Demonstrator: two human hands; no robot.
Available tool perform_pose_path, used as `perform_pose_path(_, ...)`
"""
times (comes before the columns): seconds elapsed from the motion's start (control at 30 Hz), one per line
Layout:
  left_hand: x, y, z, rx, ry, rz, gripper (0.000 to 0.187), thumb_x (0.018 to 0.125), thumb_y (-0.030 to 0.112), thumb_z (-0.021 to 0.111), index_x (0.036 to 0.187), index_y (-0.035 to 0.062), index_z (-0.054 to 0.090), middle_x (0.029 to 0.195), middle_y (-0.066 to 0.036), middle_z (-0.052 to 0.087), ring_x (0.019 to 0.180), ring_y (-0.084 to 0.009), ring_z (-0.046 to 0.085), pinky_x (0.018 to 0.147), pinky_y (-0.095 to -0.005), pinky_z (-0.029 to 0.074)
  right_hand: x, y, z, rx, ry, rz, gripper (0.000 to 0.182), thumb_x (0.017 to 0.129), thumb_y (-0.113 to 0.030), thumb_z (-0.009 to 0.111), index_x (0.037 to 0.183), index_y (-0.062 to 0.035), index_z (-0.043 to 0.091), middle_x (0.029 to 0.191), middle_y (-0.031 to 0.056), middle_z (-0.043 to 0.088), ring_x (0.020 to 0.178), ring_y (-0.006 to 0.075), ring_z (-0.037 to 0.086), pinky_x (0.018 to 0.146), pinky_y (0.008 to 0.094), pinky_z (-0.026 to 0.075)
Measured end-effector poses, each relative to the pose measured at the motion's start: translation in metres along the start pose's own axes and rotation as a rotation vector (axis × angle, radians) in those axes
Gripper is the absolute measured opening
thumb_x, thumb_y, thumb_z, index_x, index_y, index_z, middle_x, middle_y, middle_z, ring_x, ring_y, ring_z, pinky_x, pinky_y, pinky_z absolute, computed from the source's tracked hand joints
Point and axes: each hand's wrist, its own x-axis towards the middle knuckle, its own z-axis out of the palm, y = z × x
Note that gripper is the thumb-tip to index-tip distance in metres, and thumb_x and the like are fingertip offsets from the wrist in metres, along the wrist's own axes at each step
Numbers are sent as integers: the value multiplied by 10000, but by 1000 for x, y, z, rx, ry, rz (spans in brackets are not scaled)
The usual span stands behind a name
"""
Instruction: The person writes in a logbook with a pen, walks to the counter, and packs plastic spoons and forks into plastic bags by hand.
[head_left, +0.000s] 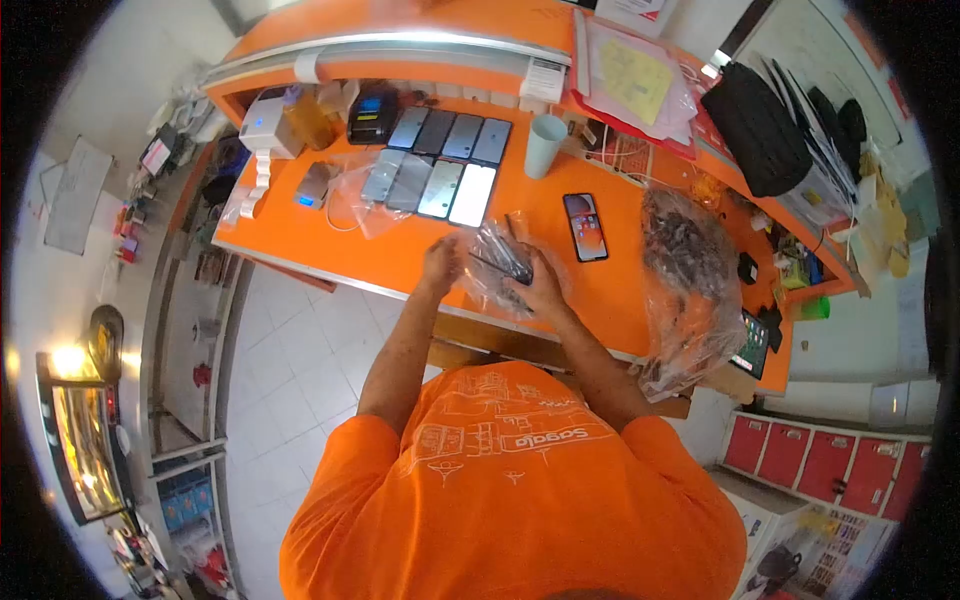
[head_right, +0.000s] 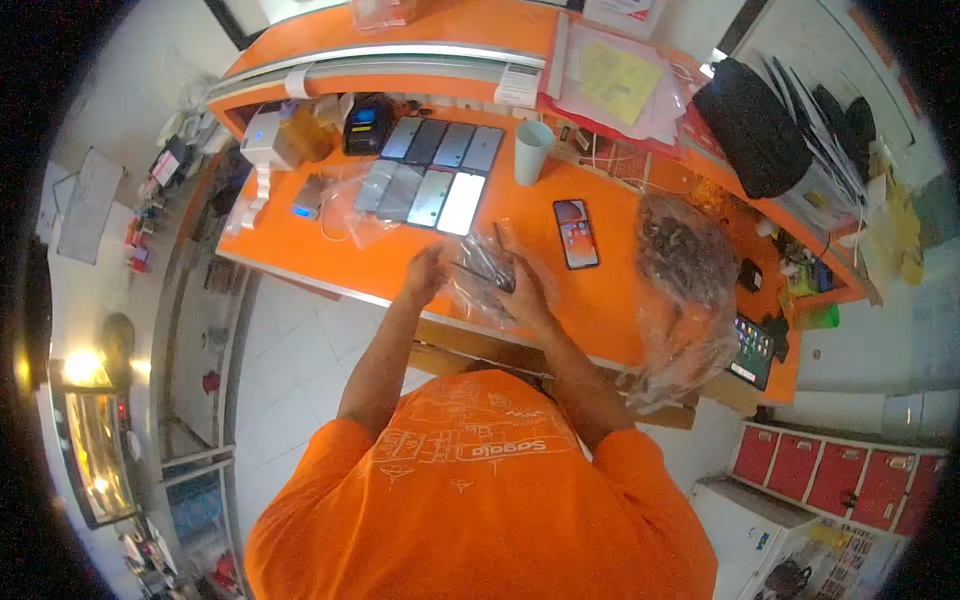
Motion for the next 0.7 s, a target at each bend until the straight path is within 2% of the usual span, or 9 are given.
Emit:
perform_pose_path(0.1,-1,20,5,11,312,115,194,976,273,542,1095,150,632,808,32,570,527,-70,467,419,-194,326,-8,18,-23,-33,-224,65,788,736,-193,815,1381,-14,397,1305,189,541,1232,311,525,1001,409,435)
perform_pose_path(0.2,-19,43,22,315,340,165,240,982,330,541,1121,155,627,764,31,565,525,-63,458,430,-202,349,-15,35,-24,-103,-254,3,840,728,-227,824,1399,-11,368,1285,185,562,1211,319,544,990,404,449)
perform_pose_path(0.27,-19,39,21,505,178,120,272,985,351,536,1177,174,609,778,35,564,556,-61,467,430,-210,348,-10,3,-22,22,-205,52,914,697,-277,847,1414,-14,345,1261,181,584,1178,333,568,982,388,457)
perform_pose_path(0.3,-20,37,20,600,96,95,290,986,361,534,1205,183,601,784,36,563,572,-61,472,431,-214,347,-5,-14,-16,48,-115,189,949,674,-287,858,1415,-3,338,1245,193,587,1155,338,578,974,389,459)
perform_pose_path(0.37,-25,37,41,524,102,-15,324,989,361,530,1259,189,575,795,38,573,588,-67,477,443,-214,355,14,-40,-2,100,68,456,1019,627,-306,879,1416,19,322,1214,217,595,1110,348,597,958,390,464)
perform_pose_path(0.47,-25,41,49,392,34,-43,350,995,349,522,1307,192,548,884,27,597,612,-68,484,459,-213,358,26,-39,28,-157,-6,533,1023,591,-382,871,1405,-23,367,1203,158,629,1059,328,632,912,363,491)
perform_pose_path(0.57,-31,48,58,290,-17,-24,333,1004,314,511,1311,192,544,1021,19,597,621,-56,475,468,-194,342,27,-33,37,-140,-62,543,815,614,-340,844,1292,-25,521,1196,138,630,1007,326,643,885,377,499)
perform_pose_path(0.67,-36,61,56,138,28,-17,313,1011,267,497,1309,186,546,1143,26,572,633,-40,462,469,-169,320,19,-16,33,94,10,368,595,633,-287,820,1141,-33,643,1153,127,646,1027,329,624,874,386,505)
perform_pose_path(0.7,-38,67,52,76,56,-15,309,1013,250,493,1310,182,546,1181,30,562,639,-35,457,469,-162,312,19,-14,27,43,24,221,551,638,-265,810,1118,-44,658,1148,125,648,1044,327,616,876,385,504)
